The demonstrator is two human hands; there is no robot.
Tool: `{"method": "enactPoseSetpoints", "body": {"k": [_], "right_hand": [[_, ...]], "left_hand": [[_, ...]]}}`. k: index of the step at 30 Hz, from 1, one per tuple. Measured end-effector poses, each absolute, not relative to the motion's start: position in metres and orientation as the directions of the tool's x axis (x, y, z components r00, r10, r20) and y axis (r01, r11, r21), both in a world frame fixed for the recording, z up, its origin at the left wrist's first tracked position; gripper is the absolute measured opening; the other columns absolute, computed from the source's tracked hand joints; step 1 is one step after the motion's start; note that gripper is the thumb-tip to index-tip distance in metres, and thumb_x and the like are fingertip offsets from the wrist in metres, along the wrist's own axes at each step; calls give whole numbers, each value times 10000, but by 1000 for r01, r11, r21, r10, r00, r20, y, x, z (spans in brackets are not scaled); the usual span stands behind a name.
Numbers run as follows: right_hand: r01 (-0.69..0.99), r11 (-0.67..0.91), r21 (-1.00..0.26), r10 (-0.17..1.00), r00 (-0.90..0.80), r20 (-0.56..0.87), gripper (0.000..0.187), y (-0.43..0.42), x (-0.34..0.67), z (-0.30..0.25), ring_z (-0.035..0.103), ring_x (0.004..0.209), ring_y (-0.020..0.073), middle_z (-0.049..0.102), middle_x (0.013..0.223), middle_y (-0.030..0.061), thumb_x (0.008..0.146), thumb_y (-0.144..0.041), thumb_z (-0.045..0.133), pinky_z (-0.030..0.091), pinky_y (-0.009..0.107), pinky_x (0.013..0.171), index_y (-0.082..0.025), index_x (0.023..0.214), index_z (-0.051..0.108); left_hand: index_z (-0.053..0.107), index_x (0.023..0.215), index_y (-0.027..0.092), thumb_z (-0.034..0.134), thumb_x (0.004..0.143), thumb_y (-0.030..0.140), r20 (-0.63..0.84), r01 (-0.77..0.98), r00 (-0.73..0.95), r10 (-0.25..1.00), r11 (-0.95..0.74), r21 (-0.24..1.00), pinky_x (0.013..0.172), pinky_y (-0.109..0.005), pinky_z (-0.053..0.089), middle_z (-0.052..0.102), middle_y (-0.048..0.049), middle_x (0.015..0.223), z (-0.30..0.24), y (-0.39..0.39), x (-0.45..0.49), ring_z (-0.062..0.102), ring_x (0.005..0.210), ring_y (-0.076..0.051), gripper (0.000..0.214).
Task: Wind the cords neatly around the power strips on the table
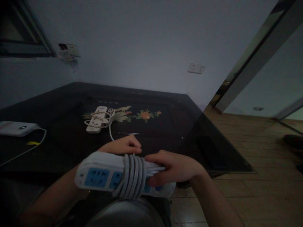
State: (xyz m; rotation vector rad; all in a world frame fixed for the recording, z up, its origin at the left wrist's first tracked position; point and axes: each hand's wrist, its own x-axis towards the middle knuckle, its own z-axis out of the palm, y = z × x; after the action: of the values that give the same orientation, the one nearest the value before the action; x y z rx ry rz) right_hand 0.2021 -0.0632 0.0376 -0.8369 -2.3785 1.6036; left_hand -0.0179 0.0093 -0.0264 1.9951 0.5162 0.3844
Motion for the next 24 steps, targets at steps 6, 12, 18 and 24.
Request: {"method": "enactPoseSetpoints", "body": {"k": [6, 12, 18, 24], "right_hand": [[811, 551, -197, 782, -584, -218, 177, -70, 181, 49, 663, 672, 206, 712, 733, 26, 748, -360, 649, 362, 252, 570, -209, 833, 684], [942, 263, -211, 964, -264, 20, 217, -58, 194, 34, 676, 684, 230, 722, 775, 64, 777, -372, 622, 351, 257, 549, -194, 897, 652], [913, 260, -315, 959, -207, 192, 210, -48, 203, 21, 659, 671, 209, 700, 730, 42, 794, -405, 608, 358, 250, 554, -202, 841, 636], [909, 225, -351, 954, -132, 269, 245, -44, 203, 14, 673, 714, 225, 706, 771, 51, 813, -427, 589, 401, 261, 591, -197, 879, 641]], "left_hand": [[549, 548, 146, 560, 849, 466, 133, 437, 846, 517, -814, 384, 496, -223, 240, 454, 34, 492, 28, 28, 7, 409, 483, -81, 439], [668, 787, 186, 521, 890, 423, 253, 646, 730, 635, -762, 48, 534, -244, 316, 658, -36, 698, 54, 3, 9, 602, 647, -173, 298], [608, 941, 151, 456, 929, 249, 285, 708, 673, 682, -706, 18, 541, -259, 401, 689, -76, 827, 44, -26, 15, 653, 688, -209, 181], [570, 993, 140, 428, 929, 178, 340, 708, 635, 693, -699, 103, 615, -273, 471, 692, -92, 954, 30, -30, 22, 669, 804, -227, 160]]}}
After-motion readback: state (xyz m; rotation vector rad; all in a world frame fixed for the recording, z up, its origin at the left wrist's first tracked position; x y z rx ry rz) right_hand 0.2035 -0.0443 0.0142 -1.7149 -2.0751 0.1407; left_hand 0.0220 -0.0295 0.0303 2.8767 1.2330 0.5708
